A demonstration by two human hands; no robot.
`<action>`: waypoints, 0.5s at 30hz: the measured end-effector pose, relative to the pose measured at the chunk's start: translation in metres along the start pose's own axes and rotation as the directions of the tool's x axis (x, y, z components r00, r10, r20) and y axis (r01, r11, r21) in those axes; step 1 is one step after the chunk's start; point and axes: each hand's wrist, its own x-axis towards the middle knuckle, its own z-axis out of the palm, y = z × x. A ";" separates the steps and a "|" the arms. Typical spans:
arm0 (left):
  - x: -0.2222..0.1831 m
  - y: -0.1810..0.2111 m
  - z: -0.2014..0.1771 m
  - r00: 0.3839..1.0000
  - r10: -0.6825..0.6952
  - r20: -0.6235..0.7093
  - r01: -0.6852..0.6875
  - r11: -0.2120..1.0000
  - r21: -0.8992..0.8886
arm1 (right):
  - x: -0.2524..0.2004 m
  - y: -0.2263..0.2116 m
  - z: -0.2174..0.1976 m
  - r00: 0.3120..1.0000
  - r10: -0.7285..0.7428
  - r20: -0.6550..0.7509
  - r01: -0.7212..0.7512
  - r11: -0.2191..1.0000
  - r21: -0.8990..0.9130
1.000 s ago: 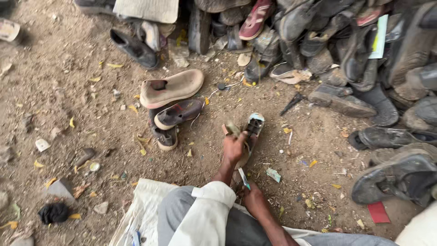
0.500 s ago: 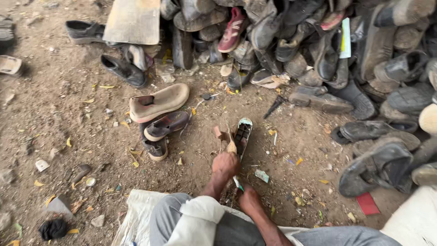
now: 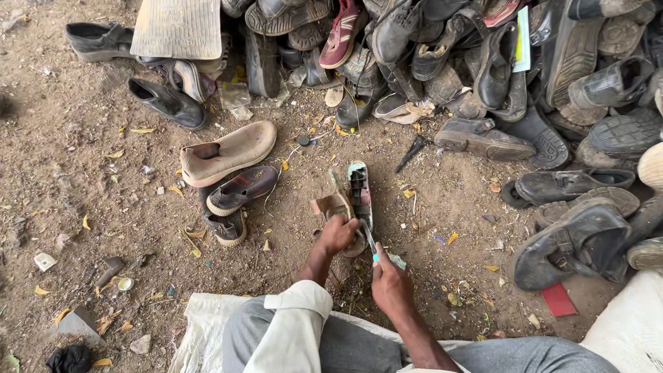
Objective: The person uses a knife to cut away the sole and trim the edges of several shoes and sandals, handling them one at a time.
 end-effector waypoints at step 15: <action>0.001 -0.007 0.001 0.999 0.044 -0.014 -0.044 0.999 -0.014 | 0.037 0.000 0.020 0.907 0.306 0.288 -0.288 0.952 -0.107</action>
